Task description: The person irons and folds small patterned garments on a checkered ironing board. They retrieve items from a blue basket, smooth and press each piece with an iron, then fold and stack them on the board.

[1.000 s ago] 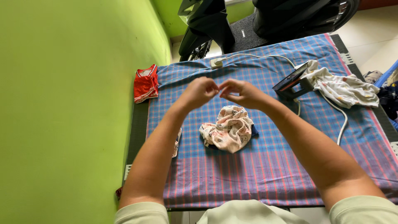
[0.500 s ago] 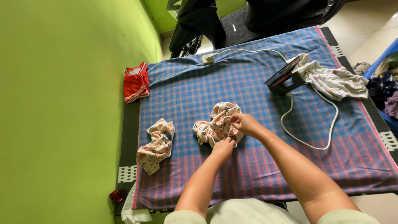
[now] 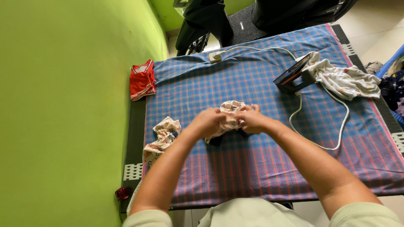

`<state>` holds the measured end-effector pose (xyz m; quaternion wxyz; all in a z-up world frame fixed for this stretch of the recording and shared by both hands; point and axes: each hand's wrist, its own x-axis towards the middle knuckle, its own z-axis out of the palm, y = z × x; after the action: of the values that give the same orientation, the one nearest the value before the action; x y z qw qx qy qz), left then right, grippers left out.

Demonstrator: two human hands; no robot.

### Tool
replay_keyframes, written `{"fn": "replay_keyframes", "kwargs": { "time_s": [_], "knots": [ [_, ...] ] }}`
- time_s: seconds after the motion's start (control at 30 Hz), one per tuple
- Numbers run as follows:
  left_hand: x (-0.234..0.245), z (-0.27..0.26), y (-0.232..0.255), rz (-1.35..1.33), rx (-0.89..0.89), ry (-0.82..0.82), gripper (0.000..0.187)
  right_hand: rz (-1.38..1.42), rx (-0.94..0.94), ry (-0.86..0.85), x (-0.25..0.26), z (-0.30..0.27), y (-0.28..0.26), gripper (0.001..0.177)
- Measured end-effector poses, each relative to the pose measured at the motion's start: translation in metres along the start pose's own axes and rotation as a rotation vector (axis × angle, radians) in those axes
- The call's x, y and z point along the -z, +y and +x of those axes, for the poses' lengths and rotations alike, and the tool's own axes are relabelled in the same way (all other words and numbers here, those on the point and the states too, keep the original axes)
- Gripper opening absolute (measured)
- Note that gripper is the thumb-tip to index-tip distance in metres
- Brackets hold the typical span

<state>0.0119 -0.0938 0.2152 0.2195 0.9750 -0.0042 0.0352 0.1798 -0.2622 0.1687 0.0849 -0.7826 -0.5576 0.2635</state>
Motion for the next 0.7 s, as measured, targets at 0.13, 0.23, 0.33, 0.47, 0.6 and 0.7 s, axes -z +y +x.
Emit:
{"fn": "replay_keyframes", "kwargs": {
  "time_s": [0.13,0.23,0.33,0.47,0.6,0.7],
  "knots": [
    [0.08,-0.007,0.004,0.222,-0.021,0.032,0.019,-0.114,0.017,0.059,0.063,-0.021,-0.015,0.06],
    [0.117,-0.01,0.008,0.404,-0.101,0.135,0.017,-0.247,0.038,0.119,0.109,-0.039,-0.03,0.023],
    [0.149,-0.007,0.006,0.374,-0.213,0.349,0.011,-0.396,0.355,0.532,0.156,-0.051,-0.044,0.025],
    [0.19,0.0,0.013,0.157,-0.232,0.403,0.008,-0.115,0.308,0.564,0.212,-0.083,-0.055,0.023],
    [0.231,0.001,0.029,0.071,-0.251,0.45,0.007,-0.115,0.482,0.688,0.248,-0.107,-0.063,0.02],
    [0.247,0.0,0.04,0.048,-0.319,0.397,0.006,-0.154,0.409,0.656,0.251,-0.113,-0.067,0.024]
  ]
}}
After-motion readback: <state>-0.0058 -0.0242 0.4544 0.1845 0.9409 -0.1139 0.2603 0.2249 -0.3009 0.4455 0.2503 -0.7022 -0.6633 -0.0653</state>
